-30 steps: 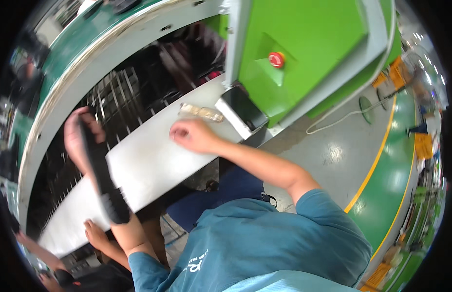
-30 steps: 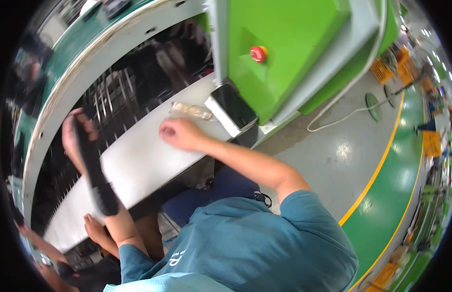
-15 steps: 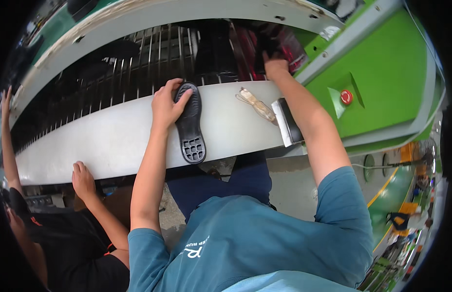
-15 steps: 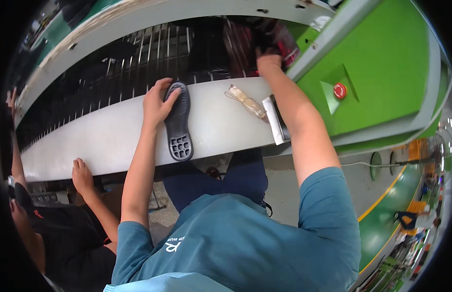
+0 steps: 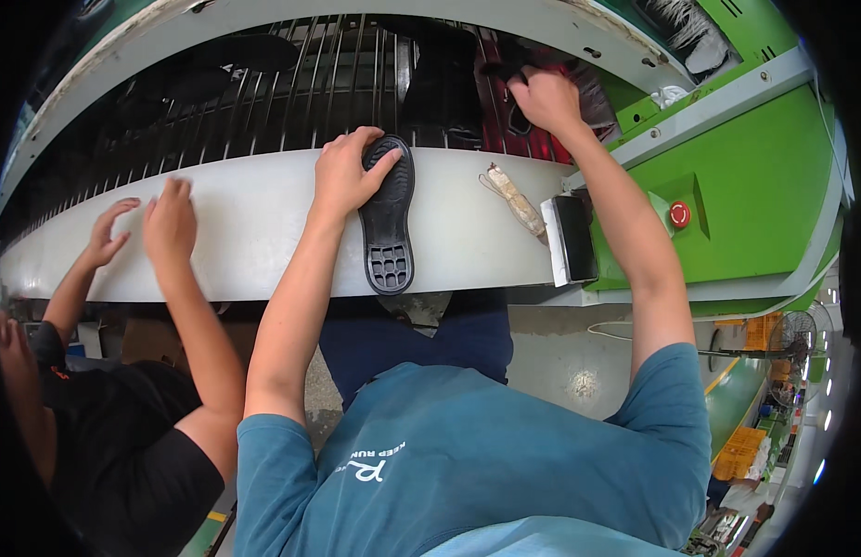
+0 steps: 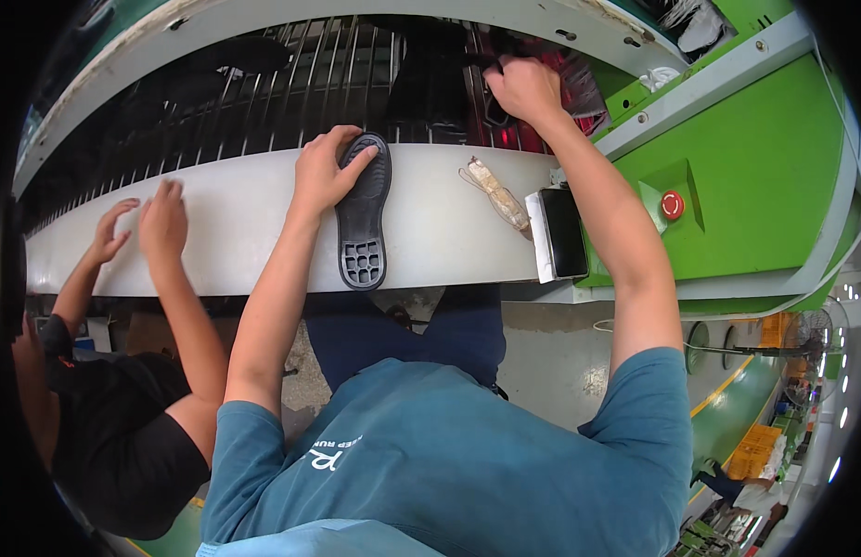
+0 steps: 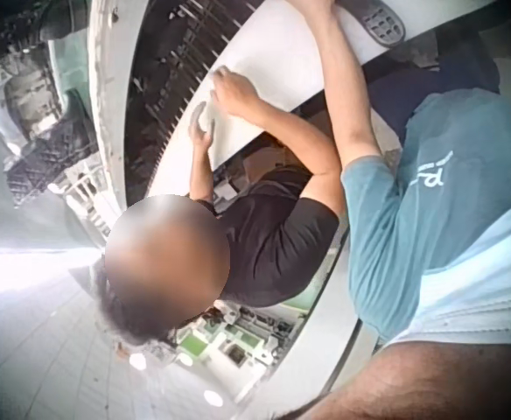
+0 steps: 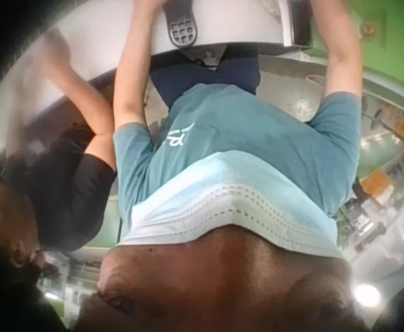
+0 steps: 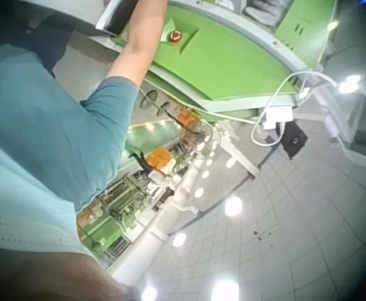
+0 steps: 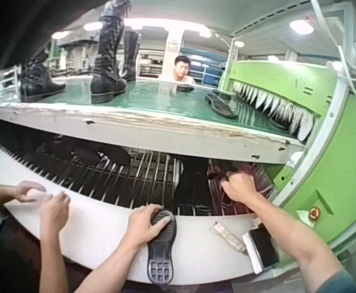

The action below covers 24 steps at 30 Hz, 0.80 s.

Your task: Manually fitting and pressing the outsoles onto boots on a production line.

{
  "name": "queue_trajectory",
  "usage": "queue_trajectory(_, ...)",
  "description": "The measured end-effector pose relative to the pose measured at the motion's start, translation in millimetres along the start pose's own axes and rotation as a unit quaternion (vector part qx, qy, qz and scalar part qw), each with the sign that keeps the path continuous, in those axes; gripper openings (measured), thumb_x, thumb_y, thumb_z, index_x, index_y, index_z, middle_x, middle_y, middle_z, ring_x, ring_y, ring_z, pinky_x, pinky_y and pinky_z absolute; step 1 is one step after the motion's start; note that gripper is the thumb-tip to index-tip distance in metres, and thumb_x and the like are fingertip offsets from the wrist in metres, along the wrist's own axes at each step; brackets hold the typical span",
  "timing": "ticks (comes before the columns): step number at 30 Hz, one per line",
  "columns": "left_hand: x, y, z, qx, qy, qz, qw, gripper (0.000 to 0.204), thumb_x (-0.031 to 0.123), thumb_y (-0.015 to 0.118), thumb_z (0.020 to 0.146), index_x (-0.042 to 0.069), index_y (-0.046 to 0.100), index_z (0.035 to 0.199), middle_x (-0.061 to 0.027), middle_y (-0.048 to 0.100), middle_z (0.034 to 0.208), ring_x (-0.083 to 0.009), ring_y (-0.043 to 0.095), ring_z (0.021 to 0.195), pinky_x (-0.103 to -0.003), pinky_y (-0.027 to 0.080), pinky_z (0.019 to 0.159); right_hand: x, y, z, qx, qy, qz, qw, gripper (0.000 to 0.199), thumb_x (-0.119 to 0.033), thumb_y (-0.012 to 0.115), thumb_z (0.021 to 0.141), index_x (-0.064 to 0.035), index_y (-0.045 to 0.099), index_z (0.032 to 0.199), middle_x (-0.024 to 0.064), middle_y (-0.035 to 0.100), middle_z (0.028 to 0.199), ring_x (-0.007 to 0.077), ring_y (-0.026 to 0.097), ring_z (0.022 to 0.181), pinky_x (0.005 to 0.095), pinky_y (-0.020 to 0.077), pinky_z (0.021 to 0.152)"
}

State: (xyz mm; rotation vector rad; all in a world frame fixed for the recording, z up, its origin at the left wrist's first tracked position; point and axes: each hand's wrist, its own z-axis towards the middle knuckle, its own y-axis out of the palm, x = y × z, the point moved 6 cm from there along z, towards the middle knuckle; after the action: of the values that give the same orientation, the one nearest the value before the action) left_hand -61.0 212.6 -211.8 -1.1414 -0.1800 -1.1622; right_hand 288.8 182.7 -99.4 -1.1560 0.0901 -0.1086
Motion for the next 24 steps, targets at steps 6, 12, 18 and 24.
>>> queue_trajectory(6,15,0,0,-0.026,0.017,0.026,0.999,0.045,0.046,0.083,0.095,0.01,0.081,0.122,-0.0103,0.084,0.11,-0.0339,0.076,0.108,-0.046,0.055,0.101,7,-65,-24,0.099,0.077,0.078,0.989,0.048,-0.046,0.06,0.101,-0.003,0.08,0.1,0.0288,0.078,0.095,0.0546,0.074,0.095,0.0641,0.0584,0.086)
queue_trajectory(12,19,4,0,-0.011,0.061,0.037,0.997,0.048,0.047,0.084,0.092,0.009,0.081,0.122,-0.0123,0.084,0.113,-0.0354,0.076,0.109,-0.048,0.056,0.1,-1,-131,-66,0.211,0.037,0.14,0.967,0.036,-0.037,0.066,0.104,-0.0044,0.078,0.095,0.0244,0.073,0.078,0.05,0.072,0.075,0.0553,0.0572,0.071)
queue_trajectory(18,22,0,-10,-0.007,0.09,0.012,0.996,0.06,0.04,0.092,0.087,0.005,0.076,0.133,-0.0203,0.078,0.131,-0.0384,0.073,0.127,-0.048,0.055,0.112,-39,-197,-84,0.213,0.025,0.305,0.928,0.038,-0.033,0.07,0.107,-0.0003,0.071,0.089,0.016,0.063,0.064,0.0279,0.06,0.056,0.0411,0.0496,0.06)
queue_trajectory(24,183,-38,-42,-0.004,0.191,-0.141,0.971,0.131,0.044,0.105,0.073,-0.004,0.033,0.171,-0.0302,0.039,0.175,-0.0464,0.045,0.161,-0.051,0.04,0.131,-65,-231,-118,0.171,0.026,0.505,0.845,0.029,-0.025,0.069,0.113,0.0012,0.076,0.101,-0.0077,0.065,0.08,0.0013,0.055,0.069,0.0222,0.043,0.062)
